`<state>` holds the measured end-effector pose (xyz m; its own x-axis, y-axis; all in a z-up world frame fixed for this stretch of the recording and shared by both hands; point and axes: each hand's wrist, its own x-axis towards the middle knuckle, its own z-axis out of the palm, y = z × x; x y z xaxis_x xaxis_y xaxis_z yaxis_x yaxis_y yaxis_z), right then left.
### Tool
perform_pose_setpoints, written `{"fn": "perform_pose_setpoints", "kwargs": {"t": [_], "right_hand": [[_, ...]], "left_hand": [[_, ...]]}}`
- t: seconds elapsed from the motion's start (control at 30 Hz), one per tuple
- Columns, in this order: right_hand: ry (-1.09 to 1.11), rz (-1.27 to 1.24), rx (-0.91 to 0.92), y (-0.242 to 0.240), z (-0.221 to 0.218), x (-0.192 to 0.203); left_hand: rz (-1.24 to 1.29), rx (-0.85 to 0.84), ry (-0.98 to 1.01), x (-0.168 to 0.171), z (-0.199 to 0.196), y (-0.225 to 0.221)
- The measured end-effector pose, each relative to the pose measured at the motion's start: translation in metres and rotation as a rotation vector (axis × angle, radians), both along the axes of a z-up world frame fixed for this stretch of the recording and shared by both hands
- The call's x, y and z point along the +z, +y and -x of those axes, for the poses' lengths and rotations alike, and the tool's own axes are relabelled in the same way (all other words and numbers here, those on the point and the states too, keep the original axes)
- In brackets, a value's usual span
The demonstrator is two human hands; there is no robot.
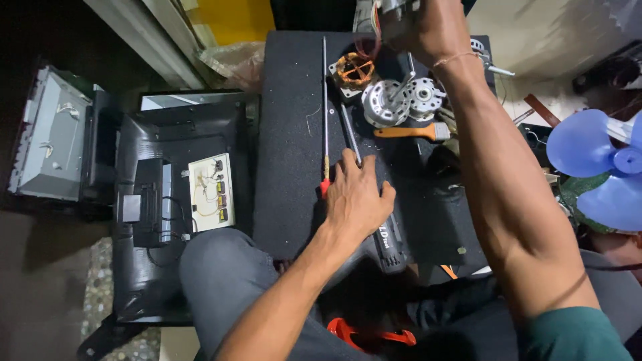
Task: Repairing and inspecting electric fan motors using a screwdriver
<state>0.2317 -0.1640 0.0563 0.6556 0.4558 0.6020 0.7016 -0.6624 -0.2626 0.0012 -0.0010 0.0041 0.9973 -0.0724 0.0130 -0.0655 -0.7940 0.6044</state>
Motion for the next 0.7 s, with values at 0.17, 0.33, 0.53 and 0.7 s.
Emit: {"fn": "perform_pose_setpoints", "kwargs": {"t": [0.17,0.33,0.53,0.7], "right_hand": [[-0.123,-0.228,0.119,0.012,0.011,0.014],[-0.259,-0.434,0.123,0.018,0.074,0.037],[-0.464,-0.488,0.132,0.027,0.147,0.065],[-0.375,-0.420,0.181,0.026,0.190,0.088]], "left_hand": [[-0.044,0.001,-0.042,-0.002,0.000,0.000],[-0.074,-0.014,-0.053,-0.004,0.002,-0.001],[0.047,-0.001,-0.076,-0.001,0.006,0.011],[0.657,0.052,-0.179,0.033,0.004,0.036]]}}
